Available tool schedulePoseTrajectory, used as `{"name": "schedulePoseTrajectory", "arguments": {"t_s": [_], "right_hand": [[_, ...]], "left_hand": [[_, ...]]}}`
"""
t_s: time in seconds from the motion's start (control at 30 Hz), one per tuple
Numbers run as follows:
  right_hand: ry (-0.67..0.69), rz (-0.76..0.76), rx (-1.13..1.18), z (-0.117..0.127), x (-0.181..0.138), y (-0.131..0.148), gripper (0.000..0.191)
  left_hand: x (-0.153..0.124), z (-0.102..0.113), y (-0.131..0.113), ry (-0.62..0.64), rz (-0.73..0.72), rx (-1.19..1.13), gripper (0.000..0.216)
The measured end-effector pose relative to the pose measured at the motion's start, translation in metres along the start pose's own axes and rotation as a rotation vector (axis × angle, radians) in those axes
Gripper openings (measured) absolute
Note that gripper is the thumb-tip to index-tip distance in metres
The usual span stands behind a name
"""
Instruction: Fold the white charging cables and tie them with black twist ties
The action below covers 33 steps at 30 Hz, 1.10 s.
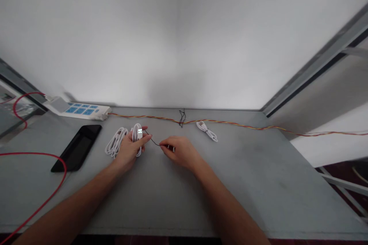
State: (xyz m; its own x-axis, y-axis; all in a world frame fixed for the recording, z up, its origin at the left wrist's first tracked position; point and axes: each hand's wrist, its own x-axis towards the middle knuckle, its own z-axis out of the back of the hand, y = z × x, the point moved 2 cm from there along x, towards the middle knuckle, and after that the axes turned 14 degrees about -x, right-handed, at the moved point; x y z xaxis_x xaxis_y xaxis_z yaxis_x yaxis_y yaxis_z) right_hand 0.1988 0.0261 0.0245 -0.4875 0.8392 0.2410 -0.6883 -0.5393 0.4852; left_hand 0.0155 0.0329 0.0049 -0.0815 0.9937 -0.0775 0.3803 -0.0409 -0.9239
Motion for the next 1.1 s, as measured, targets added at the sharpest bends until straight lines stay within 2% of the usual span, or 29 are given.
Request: {"name": "schedulePoseTrajectory", "arguments": {"t_s": [0.1,0.2,0.43,0.73,0.83,0.97,1.03,1.1], "right_hand": [[0.011,-0.001,-0.088,-0.002,0.001,-0.002,0.019],[0.053,-0.050,-0.066,-0.002,0.001,-0.004,0.018],[0.228,-0.162,0.318,-0.001,-0.002,-0.007,0.021],[0.191,-0.314,0.363,-0.003,0.002,-0.018,0.016],[0.146,-0.375,0.422,0.002,0.003,-0.020,0.015],[-0.060,-0.555,0.516,0.003,0.007,-0.037,0.017],[-0.168,-0.661,0.561,0.001,0.009,-0.049,0.016],[-0.199,-0.708,0.578,-0.001,0.011,-0.058,0.018]], "left_hand": [[0.000,0.000,0.000,-0.005,-0.021,0.013,0.049],[-0.001,-0.001,-0.001,-0.027,-0.056,0.018,0.047],[-0.003,-0.005,-0.003,-0.063,-0.169,0.037,0.039],[0.002,0.001,0.004,-0.076,-0.139,0.125,0.033],[0.005,0.007,0.005,-0.085,-0.160,0.248,0.034],[0.007,0.009,0.001,-0.016,-0.199,0.415,0.036],[0.006,0.008,-0.002,0.036,-0.219,0.495,0.047],[0.003,0.005,-0.005,0.093,-0.262,0.613,0.062]]}}
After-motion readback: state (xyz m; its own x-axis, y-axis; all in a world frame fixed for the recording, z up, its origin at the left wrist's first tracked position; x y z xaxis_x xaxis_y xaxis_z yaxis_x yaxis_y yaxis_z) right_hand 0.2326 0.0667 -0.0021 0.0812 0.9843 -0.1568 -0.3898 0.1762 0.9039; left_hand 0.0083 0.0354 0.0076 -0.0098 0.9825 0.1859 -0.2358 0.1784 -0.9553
